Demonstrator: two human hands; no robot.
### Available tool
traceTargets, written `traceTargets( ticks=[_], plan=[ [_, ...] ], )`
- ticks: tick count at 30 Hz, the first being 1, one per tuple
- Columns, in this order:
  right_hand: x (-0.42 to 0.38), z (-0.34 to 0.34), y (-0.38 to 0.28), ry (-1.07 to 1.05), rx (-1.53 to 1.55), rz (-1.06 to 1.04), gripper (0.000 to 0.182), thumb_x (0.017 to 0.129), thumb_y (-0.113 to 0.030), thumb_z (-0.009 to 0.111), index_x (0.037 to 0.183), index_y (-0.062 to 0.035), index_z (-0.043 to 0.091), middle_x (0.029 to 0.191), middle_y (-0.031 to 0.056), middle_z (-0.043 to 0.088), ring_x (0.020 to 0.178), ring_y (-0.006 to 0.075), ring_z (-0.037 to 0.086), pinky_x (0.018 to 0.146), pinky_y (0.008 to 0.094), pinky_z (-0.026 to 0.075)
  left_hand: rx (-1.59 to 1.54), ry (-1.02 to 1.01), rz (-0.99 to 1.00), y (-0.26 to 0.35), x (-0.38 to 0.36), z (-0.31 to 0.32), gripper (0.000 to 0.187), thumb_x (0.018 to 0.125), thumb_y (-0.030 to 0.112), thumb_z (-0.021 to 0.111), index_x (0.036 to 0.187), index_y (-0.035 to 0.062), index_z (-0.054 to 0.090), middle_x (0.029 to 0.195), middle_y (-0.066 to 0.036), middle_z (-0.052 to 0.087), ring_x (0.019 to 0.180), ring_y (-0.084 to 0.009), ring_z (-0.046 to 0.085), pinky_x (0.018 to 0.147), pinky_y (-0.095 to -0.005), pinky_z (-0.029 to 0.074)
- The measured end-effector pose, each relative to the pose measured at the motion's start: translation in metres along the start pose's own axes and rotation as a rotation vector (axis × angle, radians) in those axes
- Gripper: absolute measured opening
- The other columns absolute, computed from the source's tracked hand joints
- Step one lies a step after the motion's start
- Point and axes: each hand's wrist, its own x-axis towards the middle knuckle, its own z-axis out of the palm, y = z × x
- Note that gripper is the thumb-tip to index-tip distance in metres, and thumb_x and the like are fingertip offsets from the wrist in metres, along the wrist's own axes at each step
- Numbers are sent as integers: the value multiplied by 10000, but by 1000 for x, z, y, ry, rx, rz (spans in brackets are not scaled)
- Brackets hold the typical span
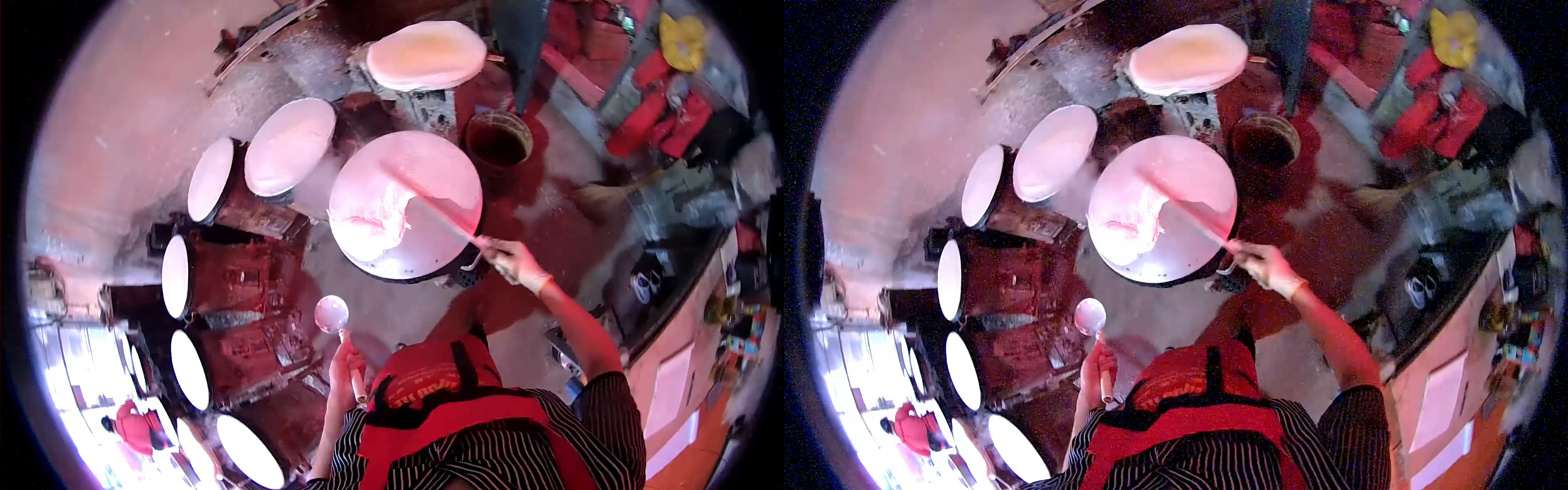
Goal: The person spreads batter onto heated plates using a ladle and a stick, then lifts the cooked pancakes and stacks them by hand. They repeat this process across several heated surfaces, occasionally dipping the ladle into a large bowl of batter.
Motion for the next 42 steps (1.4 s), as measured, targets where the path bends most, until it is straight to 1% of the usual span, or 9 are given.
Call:
traceTargets(
  ticks=[9,12,13,16,20,23,32,38,42],
  plan=[
    [-145,87,106,104,413,-8,562,782,-128,567,1335,-93,479,632,-34,470,437,69,374,408,228,296,421,-107,87,69,14,-88,130,891,150,596,996,86,552,720,19,449,542,-64,397,453,-191,323],
    [-72,207,118,32,891,-149,352,880,-308,580,1187,-140,539,650,-42,464,468,77,412,419,236,323,632,-66,191,86,-8,-117,220,889,169,593,1109,162,579,745,36,466,546,-61,398,464,-194,319],
    [-18,243,126,196,581,-13,367,900,-394,556,1182,-160,527,690,-43,485,481,90,435,427,245,362,601,-39,189,93,-13,-131,215,891,187,591,1104,158,581,739,38,460,537,-58,394,459,-194,317],
    [101,377,79,417,673,-393,268,937,-204,529,1199,-148,525,811,-48,546,587,68,484,479,256,414,505,82,159,110,-41,-157,226,904,280,572,1070,129,592,701,43,416,495,-47,368,429,-200,305],
    [198,452,22,569,559,-297,313,945,-160,478,1257,-142,504,721,-14,550,554,79,438,505,231,375,294,7,214,115,-51,-226,449,948,488,421,1043,81,583,703,29,401,474,-49,300,410,-188,255],
    [177,464,44,611,773,-340,350,977,-345,412,1318,-271,446,535,-62,392,400,65,383,342,238,336,239,30,237,112,-59,-245,395,942,447,467,1031,82,589,701,28,398,478,-48,312,413,-190,256],
    [19,333,85,541,562,-141,362,970,-392,439,1313,-273,443,623,-51,447,428,67,385,362,241,320,353,166,115,98,-59,-218,232,821,248,667,986,96,607,716,22,392,472,-51,330,408,-206,279],
    [79,336,103,509,346,-385,389,951,-375,490,1328,-286,461,633,-49,431,430,71,345,366,254,287,354,62,128,80,-52,-185,269,814,314,669,979,109,613,739,19,389,469,-54,335,416,-206,280],
    [-12,296,100,332,396,-83,384,963,-362,448,1338,-281,460,632,-38,468,420,80,393,360,255,317,511,78,181,66,-50,-151,202,866,264,621,972,92,630,717,35,387,460,-44,317,409,-199,253]
  ],
)
